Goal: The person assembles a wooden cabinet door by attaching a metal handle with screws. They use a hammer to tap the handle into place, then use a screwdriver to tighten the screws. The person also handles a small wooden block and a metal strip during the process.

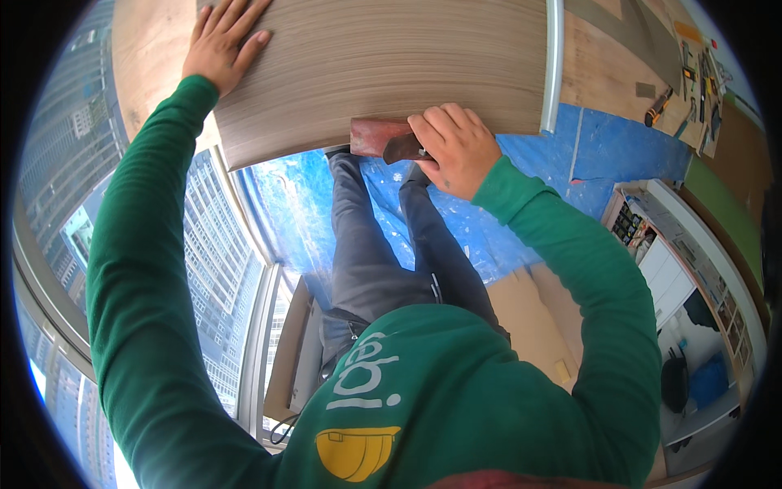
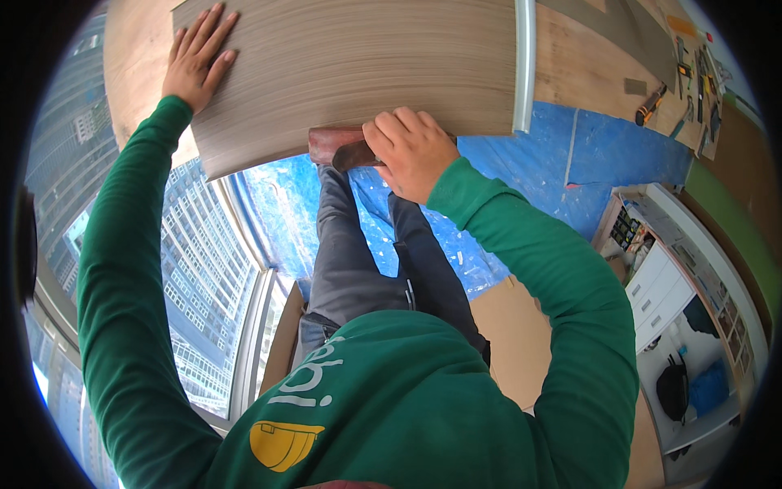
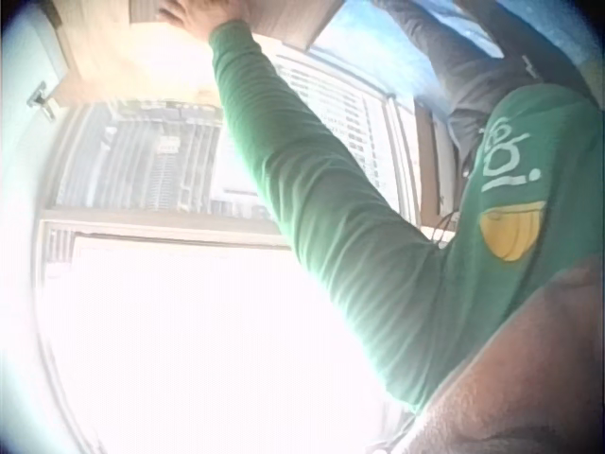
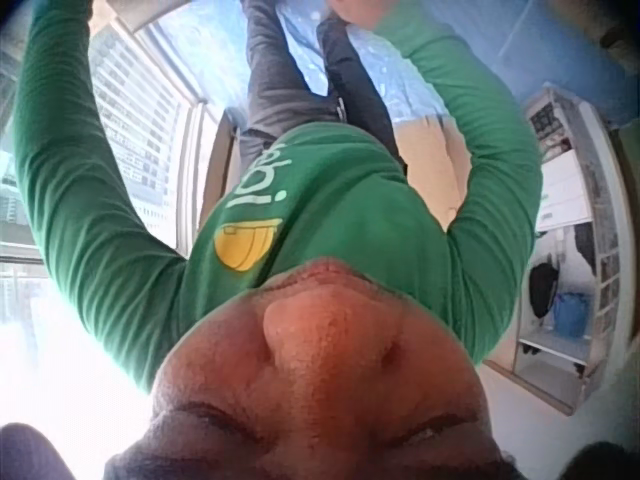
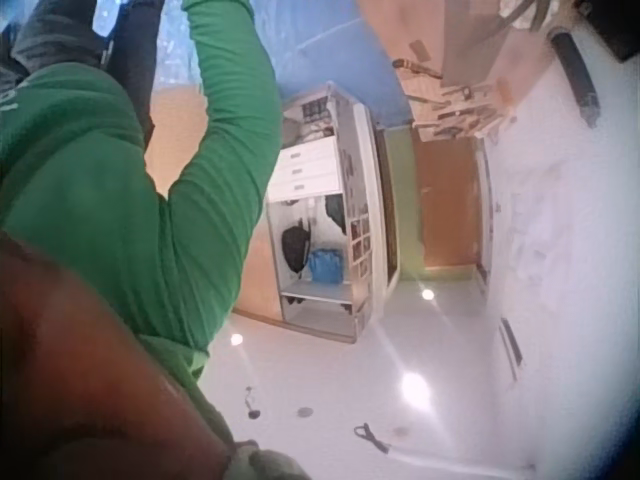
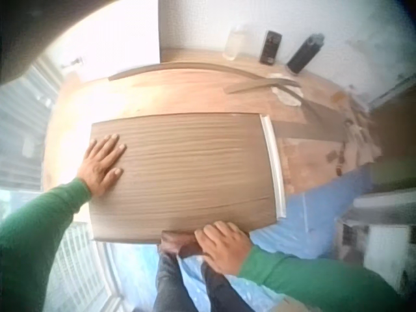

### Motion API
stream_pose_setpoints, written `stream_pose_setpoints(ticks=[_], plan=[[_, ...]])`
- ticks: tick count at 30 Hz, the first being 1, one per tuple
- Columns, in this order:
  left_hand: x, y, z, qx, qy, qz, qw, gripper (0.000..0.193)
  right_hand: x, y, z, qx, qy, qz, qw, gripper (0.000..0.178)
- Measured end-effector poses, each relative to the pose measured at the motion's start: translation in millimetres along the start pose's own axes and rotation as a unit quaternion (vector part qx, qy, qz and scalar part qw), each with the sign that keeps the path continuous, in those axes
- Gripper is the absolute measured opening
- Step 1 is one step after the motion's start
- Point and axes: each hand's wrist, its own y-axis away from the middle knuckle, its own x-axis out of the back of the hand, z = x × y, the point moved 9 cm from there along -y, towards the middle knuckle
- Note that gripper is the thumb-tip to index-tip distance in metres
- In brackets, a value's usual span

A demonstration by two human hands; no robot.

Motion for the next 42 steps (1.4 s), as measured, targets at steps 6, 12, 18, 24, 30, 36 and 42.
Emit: stream_pose_setpoints(ticks=[6, 12, 18, 24, 30, 36, 42], plan=[[1.7, -3.2, 4.1, 0.000, -0.016, -0.010, 1.000, 0.059, 18.9, 40.7, 41.9, -0.033, 0.006, 0.008, 0.999, 0.060], [2.8, -5.6, 5.3, 0.007, -0.020, -0.025, 0.999, 0.059, 36.5, 96.9, 96.0, -0.084, 0.028, -0.021, 0.996, 0.063], [3.1, -7.1, 7.7, -0.002, -0.018, -0.023, 1.000, 0.058, 64.4, 197.2, 173.6, -0.154, 0.053, -0.014, 0.987, 0.061], [4.0, -4.0, 6.0, -0.001, -0.008, 0.003, 1.000, 0.058, 114.5, 248.0, 171.9, -0.314, -0.003, -0.028, 0.949, 0.058], [6.9, -8.9, 6.1, 0.117, 0.044, -0.171, 0.977, 0.065, 42.6, 81.8, 36.6, -0.092, -0.081, -0.008, 0.992, 0.060], [0.3, -9.0, 0.9, 0.106, 0.060, -0.151, 0.981, 0.065, -44.4, -90.3, -107.3, 0.086, -0.049, 0.005, 0.995, 0.050], [-3.0, -1.3, -3.6, 0.098, 0.055, -0.136, 0.984, 0.066, -79.1, -176.8, -195.6, 0.164, -0.011, 0.032, 0.986, 0.034]])
